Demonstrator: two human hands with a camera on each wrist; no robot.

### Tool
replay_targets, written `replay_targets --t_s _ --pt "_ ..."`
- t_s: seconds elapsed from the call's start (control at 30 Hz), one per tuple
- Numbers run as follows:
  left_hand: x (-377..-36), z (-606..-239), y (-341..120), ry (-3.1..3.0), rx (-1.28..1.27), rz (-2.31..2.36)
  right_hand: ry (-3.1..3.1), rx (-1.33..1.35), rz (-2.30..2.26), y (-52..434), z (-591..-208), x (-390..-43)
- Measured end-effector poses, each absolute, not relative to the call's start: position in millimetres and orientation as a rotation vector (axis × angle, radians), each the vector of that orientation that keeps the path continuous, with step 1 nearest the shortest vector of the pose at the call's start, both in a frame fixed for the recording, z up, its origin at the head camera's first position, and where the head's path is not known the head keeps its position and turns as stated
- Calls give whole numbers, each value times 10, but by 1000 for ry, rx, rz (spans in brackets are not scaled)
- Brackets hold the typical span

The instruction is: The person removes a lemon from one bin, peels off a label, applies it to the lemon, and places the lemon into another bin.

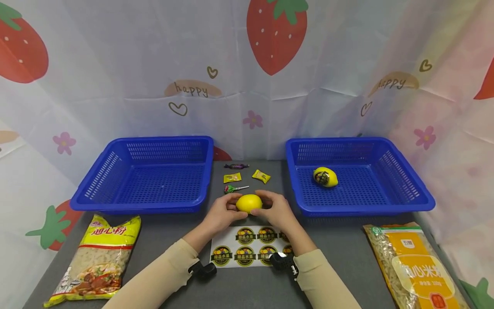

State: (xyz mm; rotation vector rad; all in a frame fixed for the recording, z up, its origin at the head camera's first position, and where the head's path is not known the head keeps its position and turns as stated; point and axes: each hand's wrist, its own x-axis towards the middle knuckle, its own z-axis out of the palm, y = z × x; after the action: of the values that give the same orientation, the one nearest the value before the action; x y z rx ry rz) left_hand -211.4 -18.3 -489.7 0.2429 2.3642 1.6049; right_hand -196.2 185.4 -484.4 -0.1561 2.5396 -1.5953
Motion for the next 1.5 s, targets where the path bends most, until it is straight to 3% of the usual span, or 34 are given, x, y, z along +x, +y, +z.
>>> replay_targets --t_s 0.3,0.6,0.93,1.33,1.5 --pt "-2087 -4888 -211 2403 214 1568 2551 -155 -1571 1861 -4836 -1938" --pt "-1833 -4837 -398 2625 300 1383 2643 -36 -1359 1940 -4785 -1797" --pt "-1642 -4839 -595 2747 474 1290 2750 -355 -826 1934 -4809 -1682" --pt "-1456 -4799 -693 2640 444 1421 2558 -401 -1233 2023 -4563 -1576" --pt "-1396 -4772 -731 2257 474 1687 2534 -404 -1339 2091 -4403 -1494"
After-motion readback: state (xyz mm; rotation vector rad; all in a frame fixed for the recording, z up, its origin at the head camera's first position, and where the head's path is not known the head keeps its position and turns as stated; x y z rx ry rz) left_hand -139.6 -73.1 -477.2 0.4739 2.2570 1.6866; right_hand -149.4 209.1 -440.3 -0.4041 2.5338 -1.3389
